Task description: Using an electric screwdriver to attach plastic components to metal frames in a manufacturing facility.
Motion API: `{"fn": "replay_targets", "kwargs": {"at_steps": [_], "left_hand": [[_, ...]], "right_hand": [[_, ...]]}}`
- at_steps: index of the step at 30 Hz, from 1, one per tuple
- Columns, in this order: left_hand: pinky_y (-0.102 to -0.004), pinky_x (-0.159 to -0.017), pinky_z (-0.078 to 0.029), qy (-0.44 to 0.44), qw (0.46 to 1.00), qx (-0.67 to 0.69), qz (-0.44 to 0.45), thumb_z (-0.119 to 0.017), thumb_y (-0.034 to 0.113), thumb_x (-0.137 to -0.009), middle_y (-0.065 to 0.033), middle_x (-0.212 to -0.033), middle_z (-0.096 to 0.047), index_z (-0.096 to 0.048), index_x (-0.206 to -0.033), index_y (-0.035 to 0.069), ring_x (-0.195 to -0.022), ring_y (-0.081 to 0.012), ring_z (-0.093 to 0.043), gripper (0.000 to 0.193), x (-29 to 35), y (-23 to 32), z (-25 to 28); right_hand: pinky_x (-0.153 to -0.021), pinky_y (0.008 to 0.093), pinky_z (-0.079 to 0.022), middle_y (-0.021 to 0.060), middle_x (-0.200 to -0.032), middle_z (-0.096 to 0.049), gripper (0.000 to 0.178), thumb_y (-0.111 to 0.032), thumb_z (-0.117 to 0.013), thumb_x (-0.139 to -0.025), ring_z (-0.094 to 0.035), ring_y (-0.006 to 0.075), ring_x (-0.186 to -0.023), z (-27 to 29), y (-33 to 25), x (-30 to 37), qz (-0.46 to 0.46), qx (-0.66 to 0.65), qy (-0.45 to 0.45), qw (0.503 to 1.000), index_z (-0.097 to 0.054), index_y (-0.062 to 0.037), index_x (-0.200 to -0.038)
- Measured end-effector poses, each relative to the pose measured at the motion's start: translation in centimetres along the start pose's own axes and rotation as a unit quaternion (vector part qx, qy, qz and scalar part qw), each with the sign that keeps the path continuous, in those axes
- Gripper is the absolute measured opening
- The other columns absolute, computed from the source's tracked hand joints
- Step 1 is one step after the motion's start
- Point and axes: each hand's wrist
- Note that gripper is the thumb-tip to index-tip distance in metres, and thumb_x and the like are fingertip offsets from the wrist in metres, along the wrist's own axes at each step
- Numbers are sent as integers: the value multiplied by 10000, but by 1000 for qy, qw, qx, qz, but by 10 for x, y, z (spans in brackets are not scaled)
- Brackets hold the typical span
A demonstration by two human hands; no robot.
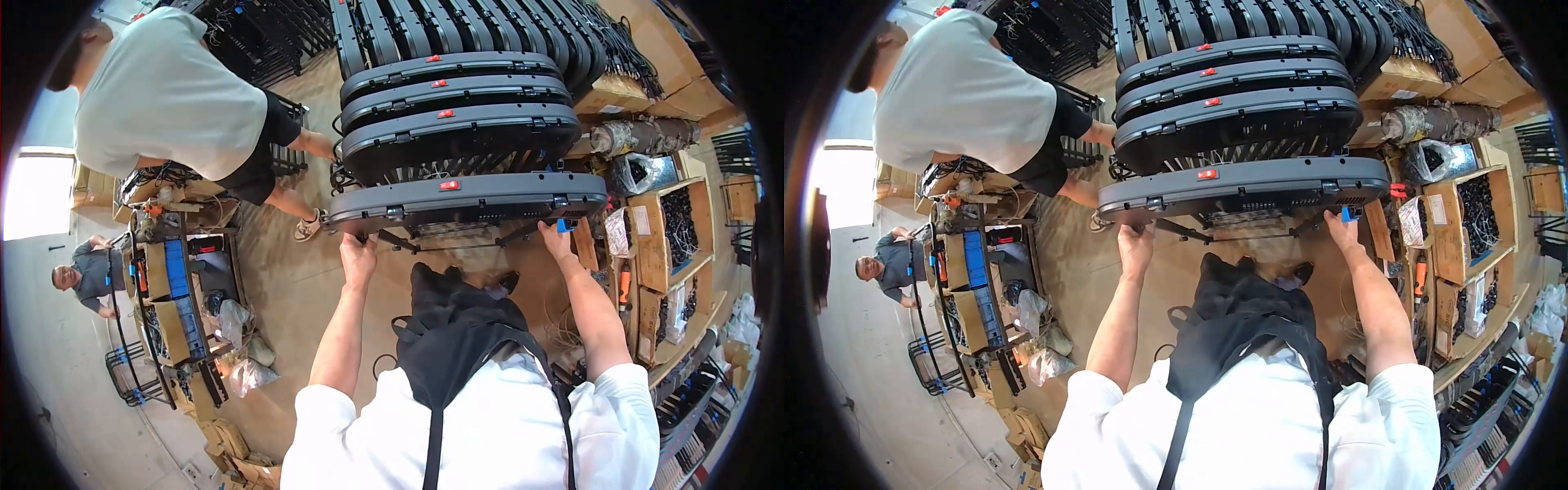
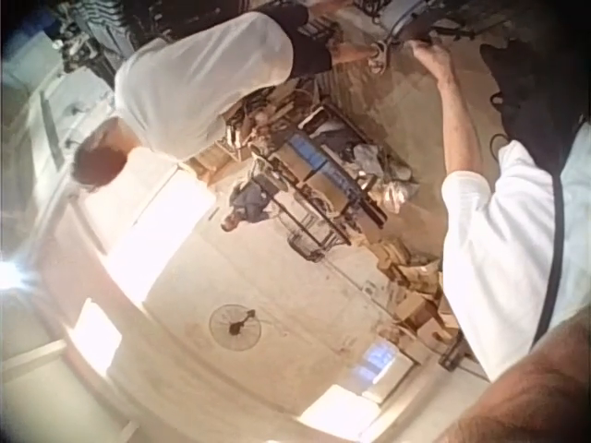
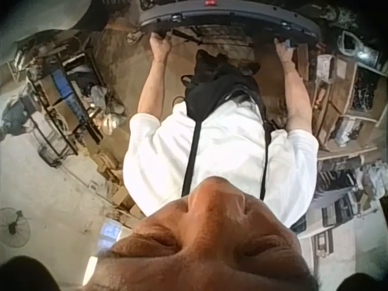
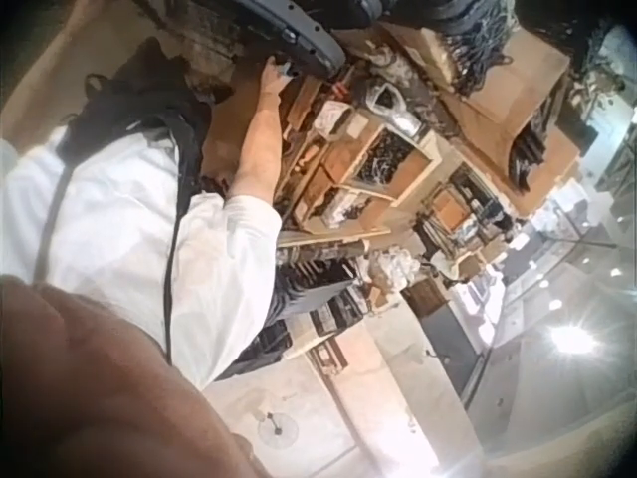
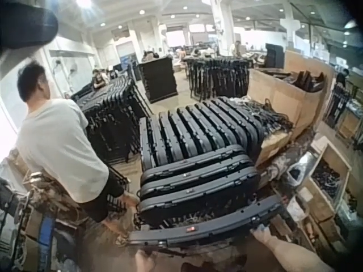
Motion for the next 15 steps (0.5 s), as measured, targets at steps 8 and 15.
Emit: {"fn": "replay_targets", "kwargs": {"at_steps": [8, 15], "left_hand": [[-278, -695, -458, 39, 999, 18, -24, -728, 50, -975, 17, -883, -638, -629, -1088, 44, -769, -87, -558, 150, -3, -6, 7], [-274, -748, -472, 11, 998, 44, -40, -710, 17, -981, -6, -947, -663, -629, -1110, 30, -829, -99, -573, 153, -10, 6, -19]], "right_hand": [[-846, 387, -558, 81, -1067, -758, 264, -94, -759, -913, -716, 219, -968, 18, -73, 3, 1, -154, -15, 988, -743, -87, -1176], [-909, 419, -539, 135, -1091, -754, 283, -179, -752, -935, -705, 271, -1034, 34, -52, -10, 27, -183, 3, 983, -713, -41, -1180]]}}
Point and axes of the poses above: each hand's wrist, its own x-axis away from the middle knuckle, its own z-axis out of the back of the hand, y = z × x
